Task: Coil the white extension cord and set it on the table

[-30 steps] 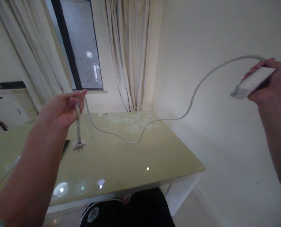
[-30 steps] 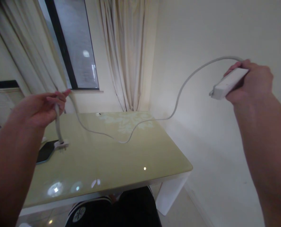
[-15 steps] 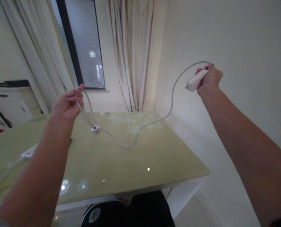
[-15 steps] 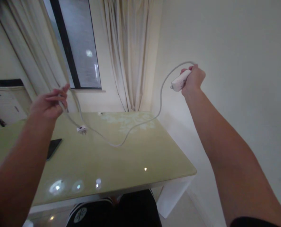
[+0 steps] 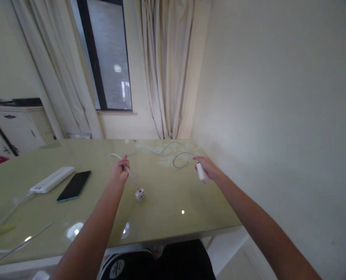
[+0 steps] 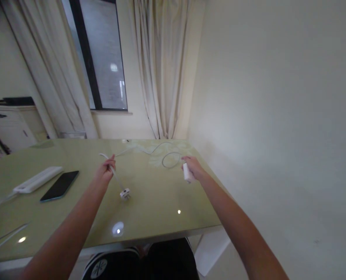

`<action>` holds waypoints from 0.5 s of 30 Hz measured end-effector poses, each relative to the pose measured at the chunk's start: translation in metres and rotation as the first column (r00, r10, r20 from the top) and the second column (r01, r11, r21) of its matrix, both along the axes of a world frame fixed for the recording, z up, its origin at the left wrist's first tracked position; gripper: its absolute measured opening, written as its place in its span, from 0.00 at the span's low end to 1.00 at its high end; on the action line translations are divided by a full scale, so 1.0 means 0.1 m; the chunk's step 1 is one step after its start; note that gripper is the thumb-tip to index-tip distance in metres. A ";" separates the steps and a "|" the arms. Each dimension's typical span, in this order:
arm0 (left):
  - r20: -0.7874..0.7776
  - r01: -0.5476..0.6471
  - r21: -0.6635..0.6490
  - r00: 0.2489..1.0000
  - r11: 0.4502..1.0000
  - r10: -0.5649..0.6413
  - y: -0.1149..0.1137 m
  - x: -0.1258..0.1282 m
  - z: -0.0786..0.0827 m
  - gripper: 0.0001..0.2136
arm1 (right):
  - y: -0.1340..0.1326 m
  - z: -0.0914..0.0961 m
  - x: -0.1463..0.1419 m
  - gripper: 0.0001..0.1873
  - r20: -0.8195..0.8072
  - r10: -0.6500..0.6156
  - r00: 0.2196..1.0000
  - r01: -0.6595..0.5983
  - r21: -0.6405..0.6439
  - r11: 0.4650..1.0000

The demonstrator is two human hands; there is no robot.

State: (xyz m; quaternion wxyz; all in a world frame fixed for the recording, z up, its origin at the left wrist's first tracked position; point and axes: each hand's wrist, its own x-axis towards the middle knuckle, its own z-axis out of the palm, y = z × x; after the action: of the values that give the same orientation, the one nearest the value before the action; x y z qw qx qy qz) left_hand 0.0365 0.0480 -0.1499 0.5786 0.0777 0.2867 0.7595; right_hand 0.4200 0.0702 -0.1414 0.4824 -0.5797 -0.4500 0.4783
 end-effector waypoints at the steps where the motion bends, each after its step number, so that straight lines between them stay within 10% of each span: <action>1: -0.058 -0.018 -0.031 0.998 0.999 0.016 0.07 0.10 -0.08 0.15 | 0.04 -0.12 -0.13 0.07 -0.064 -0.008 0.998 0.008 0.000 1.000; 10: -0.614 -0.225 -0.140 0.784 0.964 0.094 0.17 0.56 -0.86 0.33 | 0.04 -0.83 -0.72 0.15 -0.332 0.111 0.937 -0.079 0.108 0.991; 12: -0.786 -0.308 -0.124 0.611 0.943 0.096 0.11 0.52 -0.93 0.36 | 0.00 -0.90 -0.64 0.16 -0.377 0.121 0.918 -0.086 0.107 0.991; 15: -0.995 -0.425 -0.014 0.093 0.905 0.028 0.03 0.51 -0.97 0.37 | -0.03 -0.88 -0.51 0.19 -0.419 0.126 0.899 -0.104 0.074 0.992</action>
State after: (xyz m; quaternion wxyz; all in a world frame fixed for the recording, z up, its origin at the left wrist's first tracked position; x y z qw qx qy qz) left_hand 0.0875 0.0514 -0.2472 0.1239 0.4212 0.7136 0.5459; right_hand 0.3692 0.0677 -0.2294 0.5536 -0.4223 -0.3801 0.6088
